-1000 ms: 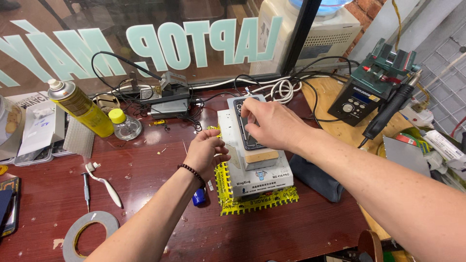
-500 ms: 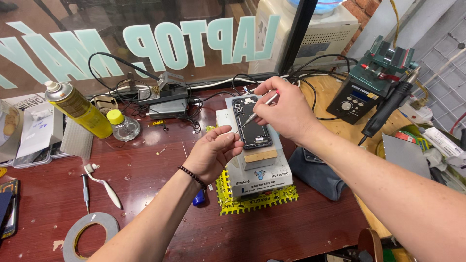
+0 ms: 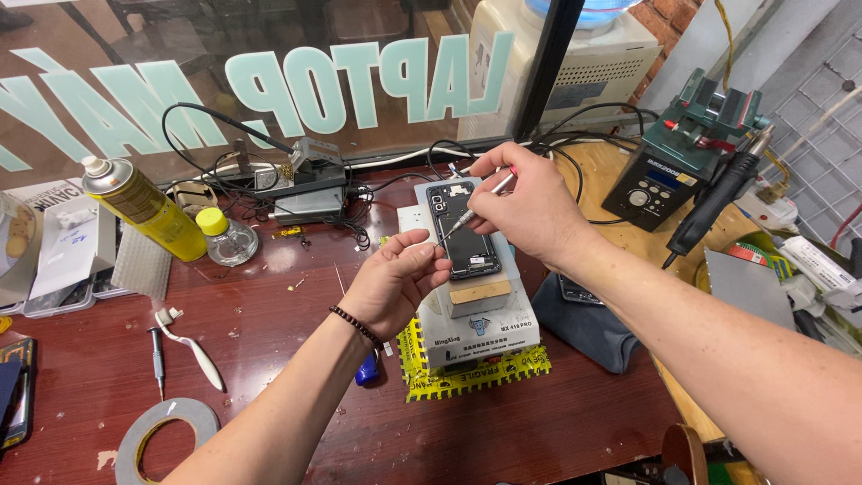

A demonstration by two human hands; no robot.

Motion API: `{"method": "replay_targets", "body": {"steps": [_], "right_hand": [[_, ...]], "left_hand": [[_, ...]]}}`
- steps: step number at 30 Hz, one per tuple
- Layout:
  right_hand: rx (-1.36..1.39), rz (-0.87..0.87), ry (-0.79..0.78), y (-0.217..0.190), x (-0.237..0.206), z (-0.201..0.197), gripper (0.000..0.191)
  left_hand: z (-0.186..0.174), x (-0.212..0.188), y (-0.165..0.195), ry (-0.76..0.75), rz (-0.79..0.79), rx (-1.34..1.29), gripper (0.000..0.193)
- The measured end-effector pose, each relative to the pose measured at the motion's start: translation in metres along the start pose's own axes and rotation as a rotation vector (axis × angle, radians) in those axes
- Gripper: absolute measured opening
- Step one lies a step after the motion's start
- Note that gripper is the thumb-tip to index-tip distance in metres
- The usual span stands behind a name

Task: The person uses a precision screwdriver to remove multiple screws from the back of a disassembled smartphone. After removing the screws, the person lifts the phone's back cover off the chassis and sets it aside.

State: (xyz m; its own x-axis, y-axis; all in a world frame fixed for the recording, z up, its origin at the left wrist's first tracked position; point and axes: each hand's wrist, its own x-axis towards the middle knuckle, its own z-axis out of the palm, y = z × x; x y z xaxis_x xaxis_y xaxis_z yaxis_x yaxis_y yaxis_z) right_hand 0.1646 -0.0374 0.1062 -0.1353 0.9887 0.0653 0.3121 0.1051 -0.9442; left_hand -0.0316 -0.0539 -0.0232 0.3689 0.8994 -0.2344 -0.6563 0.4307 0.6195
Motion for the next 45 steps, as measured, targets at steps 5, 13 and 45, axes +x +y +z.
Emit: {"method": "replay_targets", "body": {"steps": [5, 13, 45], "right_hand": [[0.001, 0.014, -0.023, 0.003, 0.0, -0.002, 0.024], [-0.066, 0.02, -0.192, 0.016, 0.011, -0.016, 0.028], [-0.5, -0.338, -0.376, 0.027, -0.008, -0.014, 0.019]], "left_hand": [[-0.003, 0.002, 0.0, 0.018, 0.0, 0.031, 0.035], [0.014, 0.01, -0.006, 0.049, 0.155, 0.463, 0.031], [0.031, -0.015, -0.012, -0.033, 0.45, 1.495, 0.065]]}}
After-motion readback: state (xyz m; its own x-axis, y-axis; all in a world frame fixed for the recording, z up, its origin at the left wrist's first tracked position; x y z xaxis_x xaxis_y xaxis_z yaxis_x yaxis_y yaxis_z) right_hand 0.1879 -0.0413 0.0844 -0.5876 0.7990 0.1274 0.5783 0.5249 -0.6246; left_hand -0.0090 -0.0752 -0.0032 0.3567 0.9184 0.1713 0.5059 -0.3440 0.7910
